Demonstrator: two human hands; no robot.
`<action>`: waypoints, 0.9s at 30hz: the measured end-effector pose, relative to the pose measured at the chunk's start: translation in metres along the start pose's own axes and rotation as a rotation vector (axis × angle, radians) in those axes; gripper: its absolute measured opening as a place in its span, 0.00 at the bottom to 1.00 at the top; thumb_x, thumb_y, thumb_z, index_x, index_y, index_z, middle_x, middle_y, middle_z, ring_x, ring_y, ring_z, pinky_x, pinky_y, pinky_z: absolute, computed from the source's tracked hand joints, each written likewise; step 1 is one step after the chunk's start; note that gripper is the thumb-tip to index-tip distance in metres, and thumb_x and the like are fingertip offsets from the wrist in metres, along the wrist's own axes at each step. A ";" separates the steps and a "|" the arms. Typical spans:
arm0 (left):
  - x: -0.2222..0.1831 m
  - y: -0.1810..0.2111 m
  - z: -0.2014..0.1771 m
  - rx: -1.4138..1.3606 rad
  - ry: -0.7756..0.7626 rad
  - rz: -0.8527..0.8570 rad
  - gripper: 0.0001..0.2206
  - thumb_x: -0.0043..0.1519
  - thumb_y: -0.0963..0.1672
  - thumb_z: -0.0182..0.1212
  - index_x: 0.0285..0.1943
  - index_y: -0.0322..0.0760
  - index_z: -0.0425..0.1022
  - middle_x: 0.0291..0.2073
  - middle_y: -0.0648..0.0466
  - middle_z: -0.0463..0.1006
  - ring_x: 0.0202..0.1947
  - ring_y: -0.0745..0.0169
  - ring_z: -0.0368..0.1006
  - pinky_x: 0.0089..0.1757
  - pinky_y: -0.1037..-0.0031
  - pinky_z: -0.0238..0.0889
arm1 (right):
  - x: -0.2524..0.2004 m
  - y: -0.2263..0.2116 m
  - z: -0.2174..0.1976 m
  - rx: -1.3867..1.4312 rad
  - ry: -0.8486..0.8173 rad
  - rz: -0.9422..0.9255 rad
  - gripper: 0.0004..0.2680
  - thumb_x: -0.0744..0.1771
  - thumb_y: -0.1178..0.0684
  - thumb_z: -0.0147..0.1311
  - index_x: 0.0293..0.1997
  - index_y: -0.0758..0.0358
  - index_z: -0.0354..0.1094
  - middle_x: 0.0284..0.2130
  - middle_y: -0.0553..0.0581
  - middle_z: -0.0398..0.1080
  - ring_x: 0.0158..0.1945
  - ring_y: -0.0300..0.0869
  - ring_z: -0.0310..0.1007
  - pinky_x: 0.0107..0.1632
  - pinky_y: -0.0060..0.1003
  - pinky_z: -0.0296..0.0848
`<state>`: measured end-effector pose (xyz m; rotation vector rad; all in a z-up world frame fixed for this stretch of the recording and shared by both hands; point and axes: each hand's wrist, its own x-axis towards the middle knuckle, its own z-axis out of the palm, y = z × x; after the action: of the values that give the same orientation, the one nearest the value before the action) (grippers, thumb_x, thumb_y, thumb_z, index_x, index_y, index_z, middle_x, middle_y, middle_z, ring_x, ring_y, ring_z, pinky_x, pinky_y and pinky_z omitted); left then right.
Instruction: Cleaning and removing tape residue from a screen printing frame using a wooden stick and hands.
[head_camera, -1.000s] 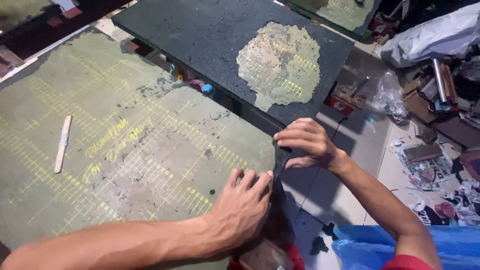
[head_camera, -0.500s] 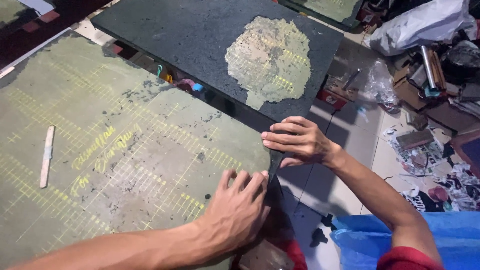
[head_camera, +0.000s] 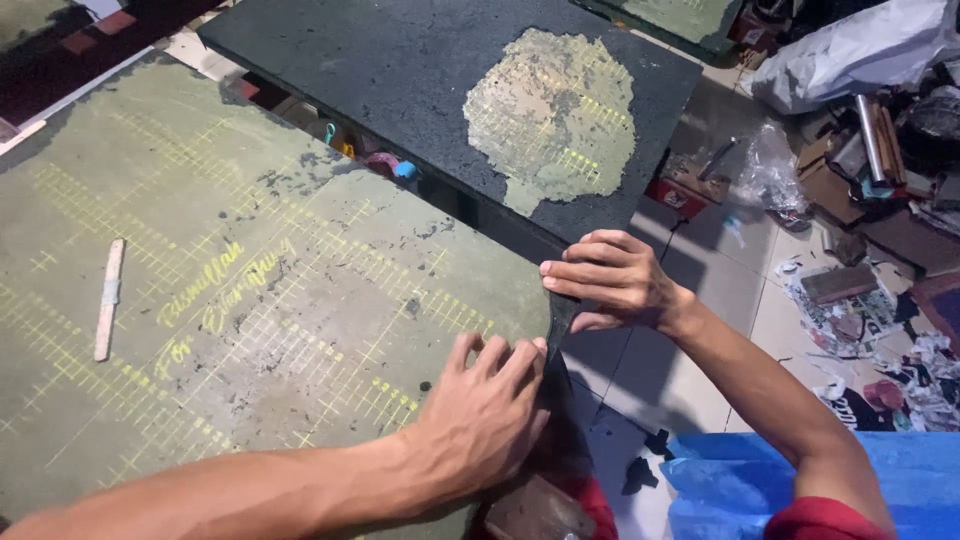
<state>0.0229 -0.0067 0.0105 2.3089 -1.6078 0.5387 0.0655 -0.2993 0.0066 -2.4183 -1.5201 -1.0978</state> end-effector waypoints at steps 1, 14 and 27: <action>0.000 0.000 -0.001 0.002 0.001 0.001 0.29 0.62 0.54 0.57 0.63 0.25 0.71 0.48 0.47 0.73 0.42 0.47 0.67 0.46 0.55 0.60 | 0.000 -0.001 -0.001 -0.002 0.001 -0.001 0.19 0.71 0.36 0.45 0.53 0.62 0.74 0.51 0.54 0.77 0.46 0.47 0.78 0.52 0.43 0.75; -0.004 -0.002 0.007 -0.046 -0.018 0.049 0.19 0.63 0.49 0.54 0.55 0.31 0.76 0.56 0.45 0.70 0.43 0.45 0.65 0.46 0.52 0.58 | 0.005 -0.024 -0.008 0.111 -0.023 0.088 0.12 0.72 0.47 0.47 0.54 0.61 0.74 0.53 0.55 0.76 0.51 0.48 0.78 0.54 0.44 0.71; 0.000 0.004 0.005 0.012 -0.045 0.035 0.28 0.56 0.48 0.56 0.64 0.24 0.68 0.45 0.47 0.69 0.40 0.49 0.63 0.43 0.58 0.57 | 0.016 -0.043 -0.019 0.359 -0.050 0.233 0.13 0.72 0.52 0.44 0.58 0.72 0.66 0.51 0.70 0.71 0.53 0.59 0.75 0.56 0.53 0.76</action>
<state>0.0202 -0.0099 0.0061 2.3209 -1.6731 0.5096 0.0241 -0.2734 0.0180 -2.3095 -1.2751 -0.6598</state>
